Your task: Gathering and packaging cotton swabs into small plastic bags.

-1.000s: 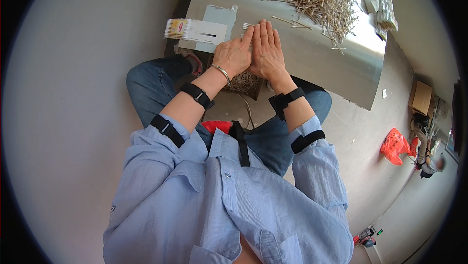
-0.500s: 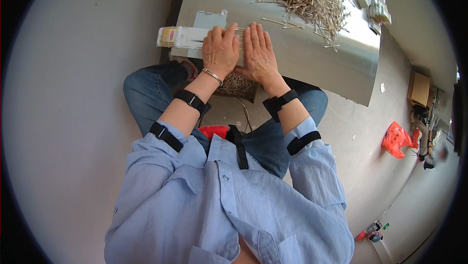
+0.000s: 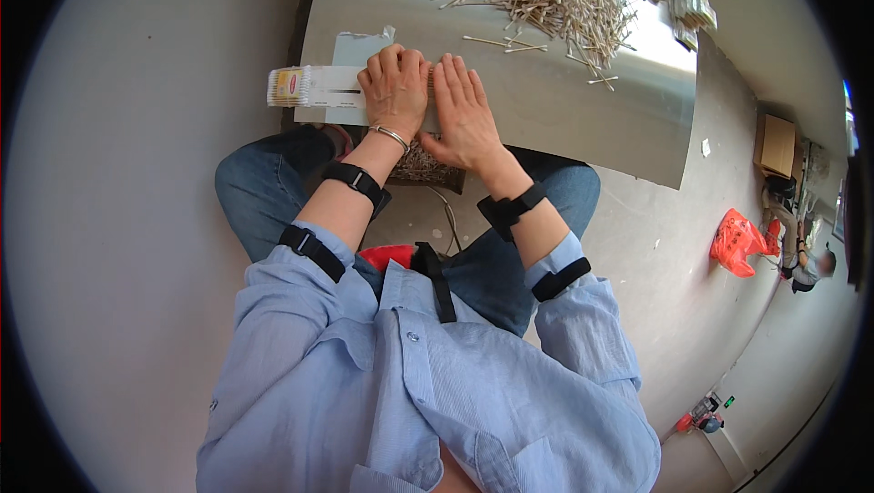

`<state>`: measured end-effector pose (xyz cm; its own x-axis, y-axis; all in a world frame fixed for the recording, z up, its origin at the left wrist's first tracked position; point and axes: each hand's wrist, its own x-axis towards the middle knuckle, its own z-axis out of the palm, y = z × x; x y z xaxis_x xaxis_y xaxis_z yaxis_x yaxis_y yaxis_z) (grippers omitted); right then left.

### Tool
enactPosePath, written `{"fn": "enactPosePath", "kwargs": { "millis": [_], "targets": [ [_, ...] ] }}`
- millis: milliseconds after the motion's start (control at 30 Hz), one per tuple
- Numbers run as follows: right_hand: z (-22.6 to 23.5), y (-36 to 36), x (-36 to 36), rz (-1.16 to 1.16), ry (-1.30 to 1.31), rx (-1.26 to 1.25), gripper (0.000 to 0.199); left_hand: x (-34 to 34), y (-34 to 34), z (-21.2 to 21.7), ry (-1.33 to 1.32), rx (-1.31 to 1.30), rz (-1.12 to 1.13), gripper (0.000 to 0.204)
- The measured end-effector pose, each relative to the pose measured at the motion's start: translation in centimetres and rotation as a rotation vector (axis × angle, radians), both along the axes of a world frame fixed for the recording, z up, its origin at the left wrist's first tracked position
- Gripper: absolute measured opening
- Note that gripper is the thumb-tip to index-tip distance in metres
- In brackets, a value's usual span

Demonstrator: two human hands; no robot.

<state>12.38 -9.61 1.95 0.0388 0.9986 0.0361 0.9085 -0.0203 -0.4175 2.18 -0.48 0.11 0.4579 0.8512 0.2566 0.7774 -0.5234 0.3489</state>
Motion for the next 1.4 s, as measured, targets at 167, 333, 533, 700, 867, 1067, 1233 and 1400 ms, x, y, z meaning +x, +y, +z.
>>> {"fn": "enactPosePath", "kwargs": {
  "millis": [167,333,533,700,867,1067,1233,1400],
  "targets": [
    [-0.3,2.0,4.7,-0.134,0.031,0.305,0.067,0.0,0.0,0.0,0.018,0.004,-0.01,0.015],
    [-0.6,4.0,7.1,-0.4,-0.238,0.254,0.014,0.2,-0.1,0.1,0.035,-0.025,-0.01,0.017],
    [-0.6,6.2,3.5,-0.293,-0.104,0.201,0.005,0.3,-0.2,0.0,-0.07,0.02,0.031,0.03],
    [-1.2,5.7,2.3,-0.203,0.053,0.292,0.002,0.1,-0.1,-0.1,-0.037,-0.013,0.015,0.027],
    [0.1,4.4,7.5,-0.656,-0.08,0.186,0.016,0.0,-0.1,0.2,0.02,-0.031,-0.005,0.018],
    [0.3,4.4,9.2,-0.814,-0.072,-0.066,0.025,0.3,-0.2,0.0,0.025,-0.016,-0.015,0.018],
    [-0.3,3.4,9.2,-0.803,-0.028,-0.04,0.026,0.2,-0.1,-0.1,0.023,-0.021,-0.014,0.017],
    [-0.2,1.3,9.1,-0.579,-0.036,0.085,0.018,0.1,0.0,0.0,0.011,-0.019,-0.025,0.017]
  ]
}}
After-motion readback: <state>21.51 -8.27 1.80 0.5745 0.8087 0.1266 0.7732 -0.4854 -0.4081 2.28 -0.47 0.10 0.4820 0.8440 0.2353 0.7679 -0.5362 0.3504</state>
